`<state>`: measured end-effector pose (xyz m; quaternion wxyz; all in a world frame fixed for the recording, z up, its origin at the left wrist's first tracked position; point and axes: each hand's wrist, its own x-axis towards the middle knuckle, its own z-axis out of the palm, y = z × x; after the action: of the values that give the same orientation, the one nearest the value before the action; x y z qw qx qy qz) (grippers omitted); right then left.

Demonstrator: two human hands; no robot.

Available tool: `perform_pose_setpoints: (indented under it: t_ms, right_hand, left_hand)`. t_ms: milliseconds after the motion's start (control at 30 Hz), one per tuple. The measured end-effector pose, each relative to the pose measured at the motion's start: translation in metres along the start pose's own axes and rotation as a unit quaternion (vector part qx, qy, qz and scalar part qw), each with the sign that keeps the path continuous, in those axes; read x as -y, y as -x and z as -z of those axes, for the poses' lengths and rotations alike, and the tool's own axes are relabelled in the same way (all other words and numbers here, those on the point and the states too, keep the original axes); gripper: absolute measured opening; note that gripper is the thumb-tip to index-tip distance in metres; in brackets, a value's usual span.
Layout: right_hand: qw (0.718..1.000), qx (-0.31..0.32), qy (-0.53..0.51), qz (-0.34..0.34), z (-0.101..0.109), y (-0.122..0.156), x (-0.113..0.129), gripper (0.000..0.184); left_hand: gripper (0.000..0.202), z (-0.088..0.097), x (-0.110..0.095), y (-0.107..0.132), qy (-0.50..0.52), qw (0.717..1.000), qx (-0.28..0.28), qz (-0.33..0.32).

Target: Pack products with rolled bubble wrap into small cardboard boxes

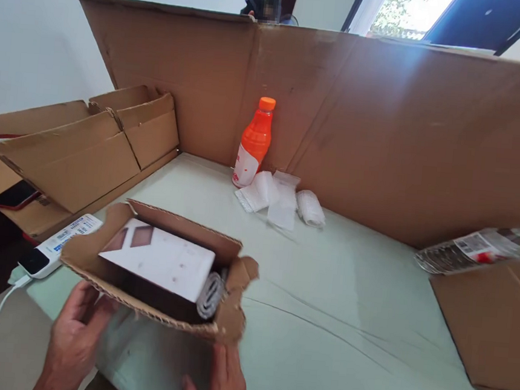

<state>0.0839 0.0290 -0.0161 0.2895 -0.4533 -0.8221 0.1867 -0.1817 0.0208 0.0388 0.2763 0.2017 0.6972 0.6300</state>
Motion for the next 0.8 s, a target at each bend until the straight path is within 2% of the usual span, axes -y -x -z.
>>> perform_pose_setpoints:
  t_ms: [100,133,200,300,400,467,500,567,633,700,800]
  right_hand:
    - [0.998,0.003,-0.033,0.053,0.007,-0.055,0.002,0.080]
    - [0.998,-0.014,-0.033,0.055,0.012,-0.069,-0.002,0.077]
    - [0.998,-0.054,-0.017,0.034,0.025,-0.080,-0.016,0.071]
    - [0.998,-0.051,0.010,-0.016,0.037,-0.051,-0.039,0.062]
    - [0.999,-0.029,0.019,-0.011,0.024,-0.002,-0.039,0.067]
    - [1.000,0.007,-0.001,0.014,0.005,0.012,-0.022,0.075]
    - [0.998,0.042,-0.021,0.032,-0.004,0.010,-0.010,0.080]
    - [0.984,0.140,-0.063,0.094,-0.017,-0.009,0.011,0.089]
    - [0.958,0.213,-0.087,0.171,-0.019,-0.035,0.024,0.089]
    - [0.957,0.199,-0.091,0.190,-0.010,-0.056,0.025,0.071]
    - [0.990,0.057,-0.076,0.102,0.006,-0.078,0.004,0.043]
  left_hand:
    - [0.072,-0.014,-0.006,-0.007,0.012,0.997,-0.065,-0.044]
    - [0.072,-0.022,-0.005,-0.007,0.020,0.997,-0.061,-0.049]
    - [0.072,-0.037,0.002,-0.001,0.039,0.998,-0.009,-0.038]
    - [0.071,-0.046,0.019,0.013,0.037,0.997,0.063,-0.008]
    - [0.068,-0.030,0.023,0.011,-0.022,0.999,0.047,-0.003]
    - [0.067,-0.018,0.013,-0.009,-0.070,0.997,0.017,-0.031]
    - [0.068,-0.015,0.005,-0.024,-0.087,0.995,0.007,-0.050]
    - [0.078,-0.015,-0.011,-0.057,-0.068,0.993,-0.030,-0.088]
    - [0.088,-0.021,-0.022,-0.087,-0.018,0.998,-0.029,-0.061]
    - [0.085,-0.029,-0.026,-0.106,0.016,1.000,0.013,-0.019]
    - [0.072,-0.039,-0.023,-0.113,0.042,0.997,0.063,-0.002]
